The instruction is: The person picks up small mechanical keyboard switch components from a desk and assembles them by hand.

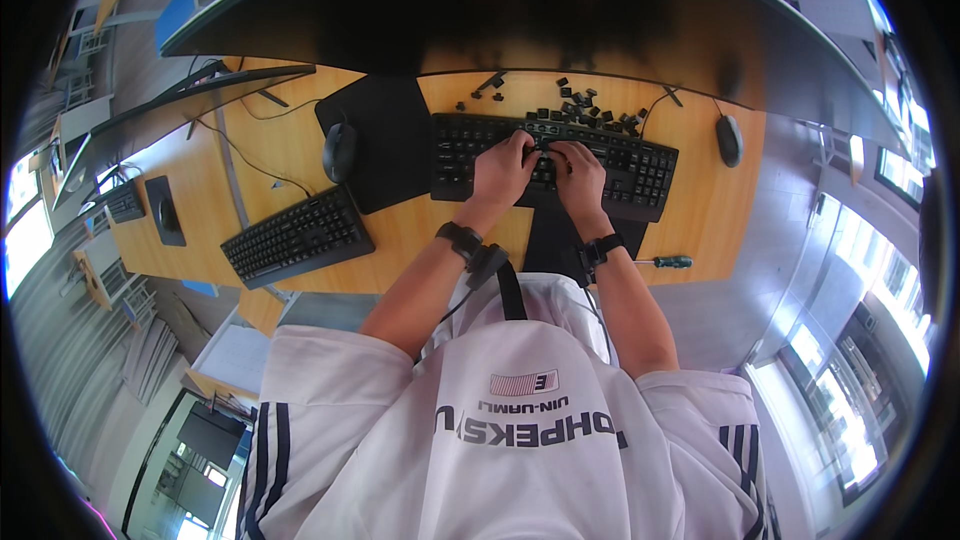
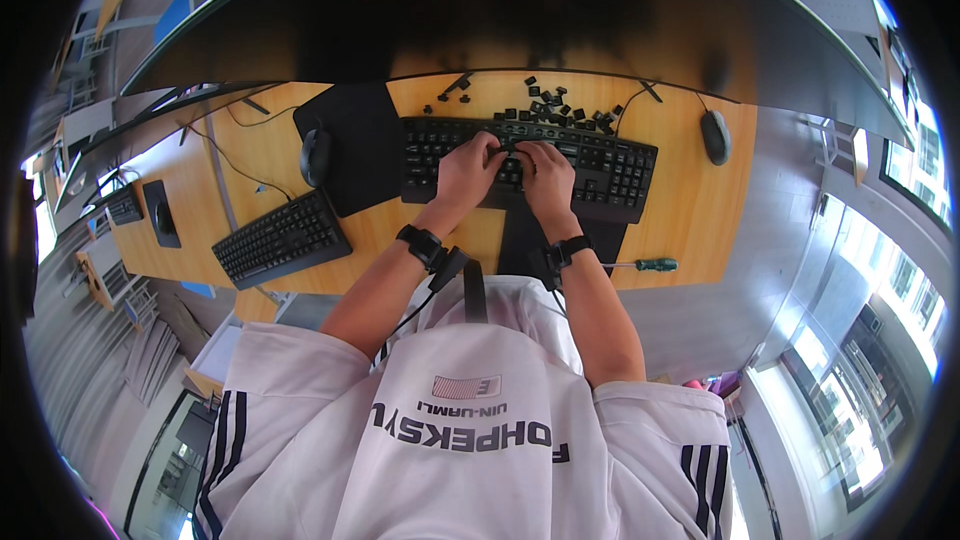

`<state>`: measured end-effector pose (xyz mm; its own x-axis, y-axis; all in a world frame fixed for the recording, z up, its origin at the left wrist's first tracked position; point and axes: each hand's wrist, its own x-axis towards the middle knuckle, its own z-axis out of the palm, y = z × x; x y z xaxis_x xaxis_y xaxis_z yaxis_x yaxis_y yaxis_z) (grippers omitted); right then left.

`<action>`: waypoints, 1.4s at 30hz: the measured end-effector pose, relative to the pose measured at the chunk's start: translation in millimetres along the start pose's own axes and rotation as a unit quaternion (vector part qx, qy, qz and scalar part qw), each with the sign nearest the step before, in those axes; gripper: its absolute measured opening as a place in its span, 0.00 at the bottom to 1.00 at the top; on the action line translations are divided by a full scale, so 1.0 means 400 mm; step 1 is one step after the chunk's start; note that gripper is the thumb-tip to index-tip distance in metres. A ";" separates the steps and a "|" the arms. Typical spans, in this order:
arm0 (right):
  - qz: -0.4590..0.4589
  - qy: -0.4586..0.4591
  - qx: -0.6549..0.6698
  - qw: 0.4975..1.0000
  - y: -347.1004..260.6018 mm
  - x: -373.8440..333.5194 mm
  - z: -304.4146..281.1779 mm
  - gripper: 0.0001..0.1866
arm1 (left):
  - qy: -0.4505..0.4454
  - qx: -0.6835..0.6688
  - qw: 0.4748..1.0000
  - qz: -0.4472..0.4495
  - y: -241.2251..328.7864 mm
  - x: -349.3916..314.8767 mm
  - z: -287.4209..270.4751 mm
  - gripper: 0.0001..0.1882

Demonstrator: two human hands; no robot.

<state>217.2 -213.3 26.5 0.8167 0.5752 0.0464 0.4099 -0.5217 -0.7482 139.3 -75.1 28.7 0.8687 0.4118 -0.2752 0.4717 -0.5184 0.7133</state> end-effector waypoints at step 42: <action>-0.055 -0.310 -0.121 0.941 -0.170 -0.241 0.151 0.13 | -0.058 -0.598 0.740 -0.302 -0.202 -0.386 -0.244 0.13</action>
<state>85.8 -195.4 33.2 0.4006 0.8526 -0.3355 0.6203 -0.5218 -0.5856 -47.8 -23.7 76.7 0.5943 0.1956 -0.7801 0.3680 0.7963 0.4800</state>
